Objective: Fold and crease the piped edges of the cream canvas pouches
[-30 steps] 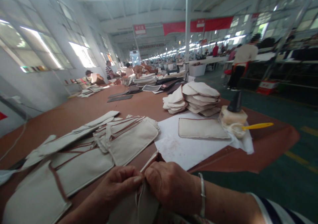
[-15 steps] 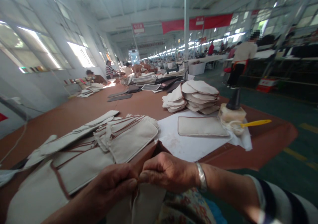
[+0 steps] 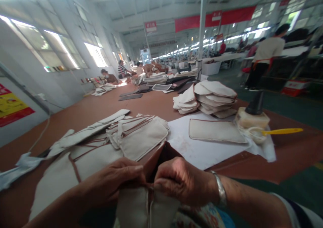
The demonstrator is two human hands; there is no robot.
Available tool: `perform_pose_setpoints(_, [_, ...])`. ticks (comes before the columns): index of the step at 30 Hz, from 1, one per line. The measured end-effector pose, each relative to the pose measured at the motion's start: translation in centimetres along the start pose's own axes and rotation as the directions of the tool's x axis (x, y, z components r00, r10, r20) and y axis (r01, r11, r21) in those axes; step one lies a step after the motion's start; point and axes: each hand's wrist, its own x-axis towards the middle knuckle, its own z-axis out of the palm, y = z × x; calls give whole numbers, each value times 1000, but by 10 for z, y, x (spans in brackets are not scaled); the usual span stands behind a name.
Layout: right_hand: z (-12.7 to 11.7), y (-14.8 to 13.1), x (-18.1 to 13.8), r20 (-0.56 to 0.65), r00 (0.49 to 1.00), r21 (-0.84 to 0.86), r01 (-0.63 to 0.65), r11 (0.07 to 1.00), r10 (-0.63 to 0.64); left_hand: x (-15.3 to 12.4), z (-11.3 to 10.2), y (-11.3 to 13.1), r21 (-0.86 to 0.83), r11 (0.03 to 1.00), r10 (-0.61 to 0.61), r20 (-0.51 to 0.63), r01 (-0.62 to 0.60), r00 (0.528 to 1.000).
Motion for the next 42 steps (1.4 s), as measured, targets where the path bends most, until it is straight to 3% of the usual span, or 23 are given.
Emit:
perform_pose_setpoints(4, [-2, 3, 0, 27, 998, 50, -50, 998, 48, 1, 0, 1, 9, 1000, -13, 9, 13, 1000])
perform_pose_setpoints(10, [2, 8, 0, 15, 992, 151, -128, 980, 127, 10, 12, -3, -5, 998, -66, -117, 66, 991])
perform_pose_setpoints(14, [5, 10, -1, -38, 984, 157, -166, 974, 174, 11, 19, -9, 84, 996, 47, -183, -32, 982])
perform_pose_setpoints(20, [3, 11, 0, -13, 989, 217, -140, 966, 146, 7, 16, -5, -19, 1000, 23, -48, -24, 999])
perform_pose_setpoints(27, [-17, 3, 14, 85, 996, 102, 29, 994, -38, 4, 24, 9, 245, 969, 55, -92, -30, 994])
perform_pose_setpoints(29, [-35, -1, 20, 132, 989, 40, 55, 998, -60, -1, 14, 18, 291, 955, 78, -52, -60, 996])
perform_pose_setpoints(33, [-83, 0, 29, 180, 976, -67, 134, 989, -120, -12, -21, 34, 536, 838, 15, 159, -99, 987])
perform_pose_setpoints(37, [-123, 14, 36, 78, 993, -340, 112, 934, -91, -2, -36, 29, 608, 791, 9, 99, -67, 995])
perform_pose_setpoints(39, [-123, 15, 40, -22, 994, -416, 89, 905, -107, 12, -29, 23, 559, 826, 57, 57, -79, 997])
perform_pose_setpoints(42, [-91, 3, 48, -99, 987, -365, 80, 928, -124, 37, -11, 20, 425, 895, 146, 15, -138, 989])
